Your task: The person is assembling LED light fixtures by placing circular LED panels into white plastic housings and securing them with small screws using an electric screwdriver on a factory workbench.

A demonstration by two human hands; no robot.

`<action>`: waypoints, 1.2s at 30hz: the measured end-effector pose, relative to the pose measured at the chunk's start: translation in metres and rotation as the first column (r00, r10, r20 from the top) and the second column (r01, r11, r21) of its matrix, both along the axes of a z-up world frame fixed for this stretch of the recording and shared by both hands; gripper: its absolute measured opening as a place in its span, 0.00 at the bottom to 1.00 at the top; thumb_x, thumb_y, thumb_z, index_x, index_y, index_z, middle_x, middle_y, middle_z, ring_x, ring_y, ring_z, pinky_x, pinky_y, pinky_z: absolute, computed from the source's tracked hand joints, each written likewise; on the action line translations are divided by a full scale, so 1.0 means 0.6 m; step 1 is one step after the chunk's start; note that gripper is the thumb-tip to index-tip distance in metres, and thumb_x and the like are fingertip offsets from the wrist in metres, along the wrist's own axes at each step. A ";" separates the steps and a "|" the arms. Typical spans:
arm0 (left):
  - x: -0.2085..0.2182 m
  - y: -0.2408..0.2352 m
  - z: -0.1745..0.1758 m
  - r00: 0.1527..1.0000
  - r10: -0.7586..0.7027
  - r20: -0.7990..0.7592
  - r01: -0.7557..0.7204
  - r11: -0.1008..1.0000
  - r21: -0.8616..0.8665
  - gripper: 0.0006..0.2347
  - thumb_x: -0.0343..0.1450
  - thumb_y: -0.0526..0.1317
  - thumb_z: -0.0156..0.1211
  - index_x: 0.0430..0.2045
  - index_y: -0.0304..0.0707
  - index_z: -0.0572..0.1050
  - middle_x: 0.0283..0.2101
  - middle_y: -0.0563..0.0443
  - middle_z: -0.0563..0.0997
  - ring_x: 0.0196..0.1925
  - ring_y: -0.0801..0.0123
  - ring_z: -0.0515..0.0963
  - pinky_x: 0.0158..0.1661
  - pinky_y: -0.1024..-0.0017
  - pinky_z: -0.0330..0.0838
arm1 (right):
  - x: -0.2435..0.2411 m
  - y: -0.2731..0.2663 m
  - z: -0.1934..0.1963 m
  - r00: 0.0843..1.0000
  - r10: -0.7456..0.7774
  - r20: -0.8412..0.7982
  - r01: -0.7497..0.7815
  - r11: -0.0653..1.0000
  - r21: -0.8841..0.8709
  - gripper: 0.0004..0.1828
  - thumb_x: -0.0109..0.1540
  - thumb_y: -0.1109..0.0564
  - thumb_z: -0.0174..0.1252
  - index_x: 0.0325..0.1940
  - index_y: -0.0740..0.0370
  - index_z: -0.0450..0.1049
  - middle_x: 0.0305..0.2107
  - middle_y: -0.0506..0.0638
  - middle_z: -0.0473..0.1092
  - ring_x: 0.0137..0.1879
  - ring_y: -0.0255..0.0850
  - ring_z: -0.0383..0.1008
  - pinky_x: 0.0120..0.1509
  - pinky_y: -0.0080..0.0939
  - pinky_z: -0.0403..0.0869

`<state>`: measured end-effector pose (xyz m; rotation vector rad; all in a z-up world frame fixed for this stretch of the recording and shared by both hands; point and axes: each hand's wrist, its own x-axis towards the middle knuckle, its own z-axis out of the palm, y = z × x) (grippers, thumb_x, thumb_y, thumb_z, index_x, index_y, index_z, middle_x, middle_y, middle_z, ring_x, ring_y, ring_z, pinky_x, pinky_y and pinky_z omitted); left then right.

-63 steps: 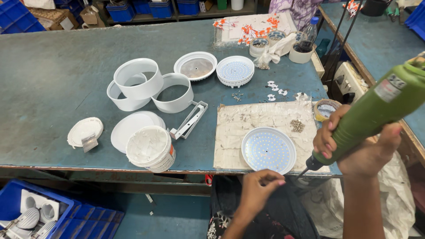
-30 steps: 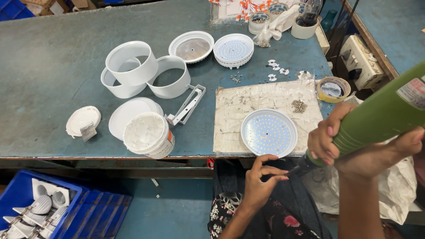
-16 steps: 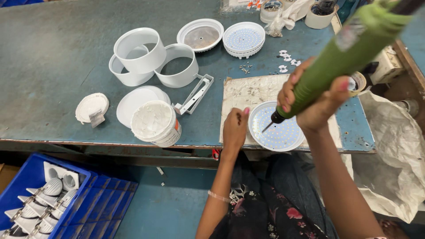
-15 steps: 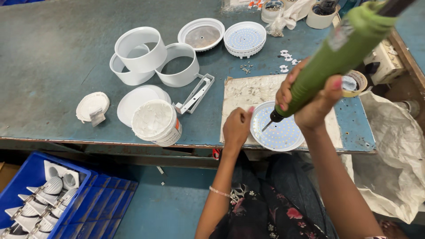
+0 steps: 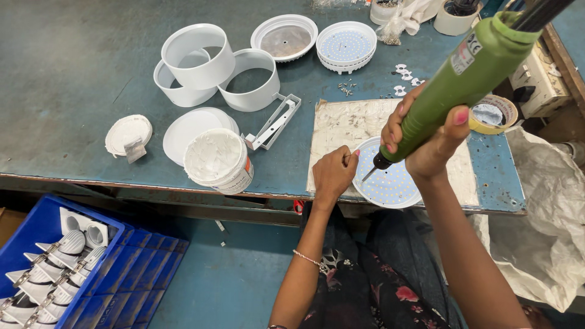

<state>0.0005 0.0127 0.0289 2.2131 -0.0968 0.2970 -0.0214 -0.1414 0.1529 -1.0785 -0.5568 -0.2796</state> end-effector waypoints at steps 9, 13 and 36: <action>0.000 0.001 -0.005 0.999 -0.013 0.037 0.013 1.000 0.000 0.17 0.72 0.49 0.57 0.17 0.38 0.68 0.18 0.45 0.74 0.23 0.48 0.75 0.28 0.56 0.66 | 0.002 0.009 -0.005 1.000 0.017 -0.012 -0.018 0.998 -0.059 0.46 0.61 0.14 0.50 0.44 0.63 0.61 0.17 0.52 0.59 0.20 0.39 0.61 0.26 0.38 0.66; 0.002 0.000 -0.009 0.998 -0.024 0.066 0.023 1.000 0.022 0.16 0.73 0.49 0.57 0.18 0.38 0.68 0.19 0.45 0.75 0.24 0.47 0.75 0.28 0.54 0.65 | 0.008 0.023 0.000 1.000 0.024 -0.013 -0.024 0.998 -0.050 0.44 0.62 0.17 0.51 0.43 0.64 0.62 0.19 0.52 0.61 0.21 0.40 0.62 0.28 0.38 0.66; 0.002 -0.003 -0.022 0.990 -0.018 0.137 0.011 0.999 0.046 0.14 0.73 0.46 0.57 0.20 0.37 0.69 0.22 0.43 0.77 0.26 0.44 0.76 0.28 0.51 0.65 | 0.000 0.059 0.040 0.992 -0.090 0.083 0.108 0.960 -0.257 0.43 0.66 0.21 0.44 0.26 0.66 0.65 0.15 0.50 0.62 0.19 0.36 0.64 0.25 0.35 0.65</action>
